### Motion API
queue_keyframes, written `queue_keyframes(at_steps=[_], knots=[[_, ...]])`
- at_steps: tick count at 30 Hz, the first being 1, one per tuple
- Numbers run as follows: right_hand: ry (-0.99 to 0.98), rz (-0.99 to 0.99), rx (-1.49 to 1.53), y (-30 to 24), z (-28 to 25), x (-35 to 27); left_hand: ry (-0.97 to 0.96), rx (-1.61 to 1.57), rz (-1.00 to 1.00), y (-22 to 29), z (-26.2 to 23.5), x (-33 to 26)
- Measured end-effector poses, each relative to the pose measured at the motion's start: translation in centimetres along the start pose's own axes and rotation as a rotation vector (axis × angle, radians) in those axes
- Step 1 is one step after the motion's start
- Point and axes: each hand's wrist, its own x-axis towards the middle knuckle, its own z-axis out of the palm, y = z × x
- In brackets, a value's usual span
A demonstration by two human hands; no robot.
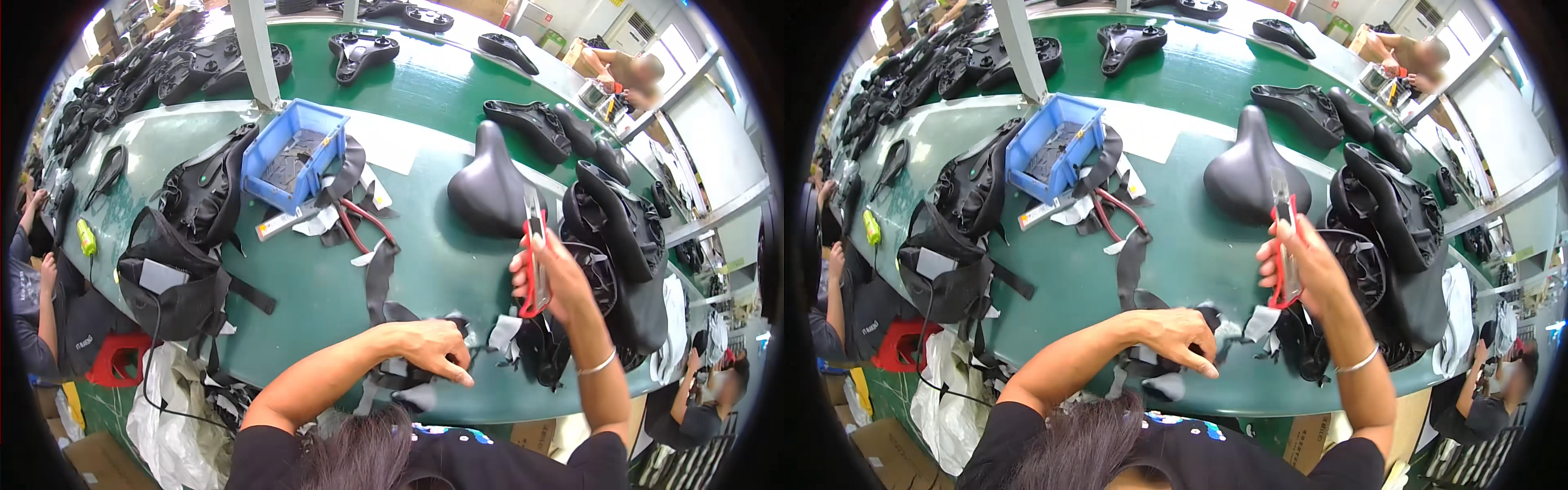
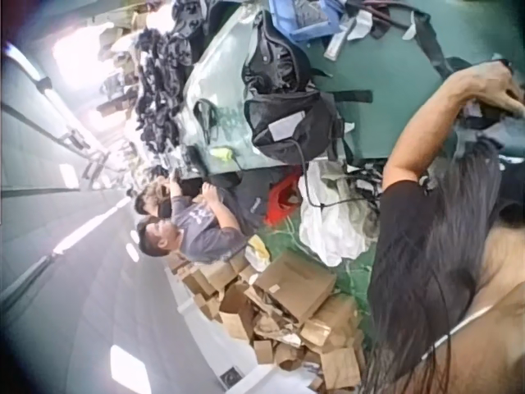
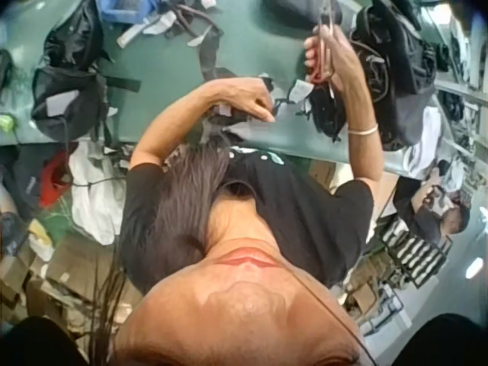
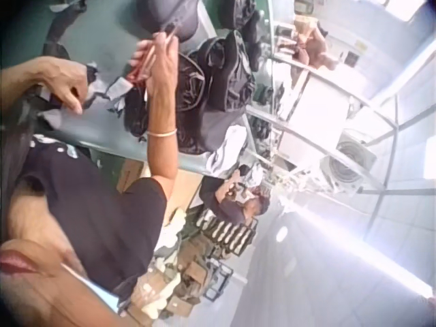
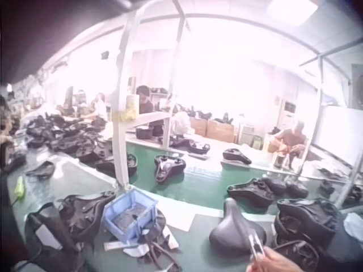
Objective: The person uses a red utility knife to trim excess black fabric from the underside of bicycle seats. They hold the seat with one hand and carefully cut along the edges with the other, removing small pieces of material. The person repeats this process on multiple seats, placing the finished items on the table.
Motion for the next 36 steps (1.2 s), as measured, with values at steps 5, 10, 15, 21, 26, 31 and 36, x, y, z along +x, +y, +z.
queue_keyframes(at_steps=[5, 10, 15, 21, 26, 31, 36], knots=[[-0.126, -0.039, 0.159, 6.2, 3.4, -3.3, 0.927, -0.376, -0.145, 1.7, 0.7, -0.6], [-0.208, -0.018, 0.389, 9.6, 9.2, -2.9, 1.010, -0.618, -0.009, 2.9, 2.4, -0.9], [-0.249, -0.005, 0.375, 9.6, 10.2, -3.2, 0.969, -0.671, -0.133, 3.4, 2.9, -1.7], [-0.501, 0.092, 0.380, 9.3, 8.4, -5.0, 0.982, -0.917, -0.219, 4.2, 3.0, -1.9], [-0.519, -0.043, -0.033, 9.8, 7.7, -4.6, 1.121, -0.484, -0.029, 4.1, 2.0, -2.1], [-0.485, -0.131, -0.201, 11.8, 7.7, -3.7, 1.077, -0.231, 0.139, 3.9, 1.8, -2.4], [-0.540, 0.073, 0.027, 8.5, 10.5, -5.2, 1.251, -0.862, 0.088, 3.6, 1.3, -3.6]])
